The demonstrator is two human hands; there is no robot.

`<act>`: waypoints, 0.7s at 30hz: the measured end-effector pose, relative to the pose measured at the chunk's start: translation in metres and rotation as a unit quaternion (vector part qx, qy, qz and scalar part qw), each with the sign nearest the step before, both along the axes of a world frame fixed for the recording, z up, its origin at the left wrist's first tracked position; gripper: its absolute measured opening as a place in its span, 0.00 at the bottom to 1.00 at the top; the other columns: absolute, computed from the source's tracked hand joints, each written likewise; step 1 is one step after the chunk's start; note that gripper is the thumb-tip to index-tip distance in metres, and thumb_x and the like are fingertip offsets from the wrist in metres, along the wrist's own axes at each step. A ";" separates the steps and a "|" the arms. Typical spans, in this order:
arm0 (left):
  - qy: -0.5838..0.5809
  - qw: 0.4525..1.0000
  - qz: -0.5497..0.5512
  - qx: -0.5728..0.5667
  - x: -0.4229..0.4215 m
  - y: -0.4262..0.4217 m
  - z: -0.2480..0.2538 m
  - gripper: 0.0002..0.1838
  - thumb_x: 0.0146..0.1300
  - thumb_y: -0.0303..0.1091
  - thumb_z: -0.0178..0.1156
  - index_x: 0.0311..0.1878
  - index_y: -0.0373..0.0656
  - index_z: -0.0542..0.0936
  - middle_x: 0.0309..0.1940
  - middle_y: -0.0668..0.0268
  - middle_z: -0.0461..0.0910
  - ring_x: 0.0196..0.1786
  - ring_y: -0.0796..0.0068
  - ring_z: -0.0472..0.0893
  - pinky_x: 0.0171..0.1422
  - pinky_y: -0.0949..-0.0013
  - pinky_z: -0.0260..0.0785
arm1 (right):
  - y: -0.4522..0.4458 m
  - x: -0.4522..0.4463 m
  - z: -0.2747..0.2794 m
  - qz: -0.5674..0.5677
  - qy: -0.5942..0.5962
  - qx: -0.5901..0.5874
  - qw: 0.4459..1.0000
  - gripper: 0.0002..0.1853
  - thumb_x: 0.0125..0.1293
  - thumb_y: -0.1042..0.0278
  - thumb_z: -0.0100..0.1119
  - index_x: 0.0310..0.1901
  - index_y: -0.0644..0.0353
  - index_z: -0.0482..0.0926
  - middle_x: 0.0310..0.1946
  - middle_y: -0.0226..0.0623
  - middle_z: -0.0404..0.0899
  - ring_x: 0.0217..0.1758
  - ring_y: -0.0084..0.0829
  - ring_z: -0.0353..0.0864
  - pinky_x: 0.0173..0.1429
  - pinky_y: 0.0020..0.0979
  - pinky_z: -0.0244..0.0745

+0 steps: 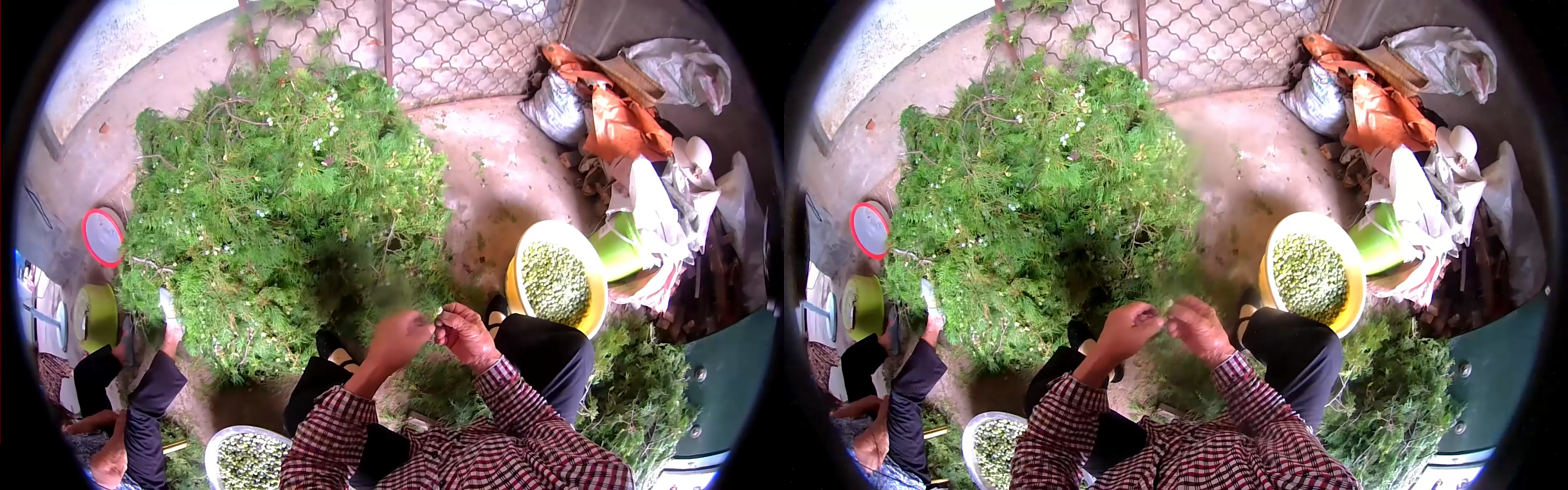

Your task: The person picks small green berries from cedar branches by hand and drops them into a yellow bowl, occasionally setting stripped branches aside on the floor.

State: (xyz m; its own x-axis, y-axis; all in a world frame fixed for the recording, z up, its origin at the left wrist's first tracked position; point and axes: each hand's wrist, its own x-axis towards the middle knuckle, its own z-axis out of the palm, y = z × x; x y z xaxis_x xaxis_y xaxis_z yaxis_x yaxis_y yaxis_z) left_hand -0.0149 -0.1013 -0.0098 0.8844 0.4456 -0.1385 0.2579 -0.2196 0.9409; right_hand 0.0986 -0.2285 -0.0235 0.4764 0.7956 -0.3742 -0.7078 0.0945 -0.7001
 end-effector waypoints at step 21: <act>-0.016 0.954 -0.058 -0.293 -0.016 0.012 0.024 0.09 0.56 0.33 0.55 0.30 0.35 0.75 0.22 0.63 0.77 0.22 0.79 0.73 0.27 0.77 0.65 | 0.002 -0.020 0.039 0.082 -0.291 0.006 0.953 0.29 0.52 0.50 0.63 0.50 0.59 0.65 0.42 0.30 0.70 0.41 0.19 0.68 0.42 0.23 0.66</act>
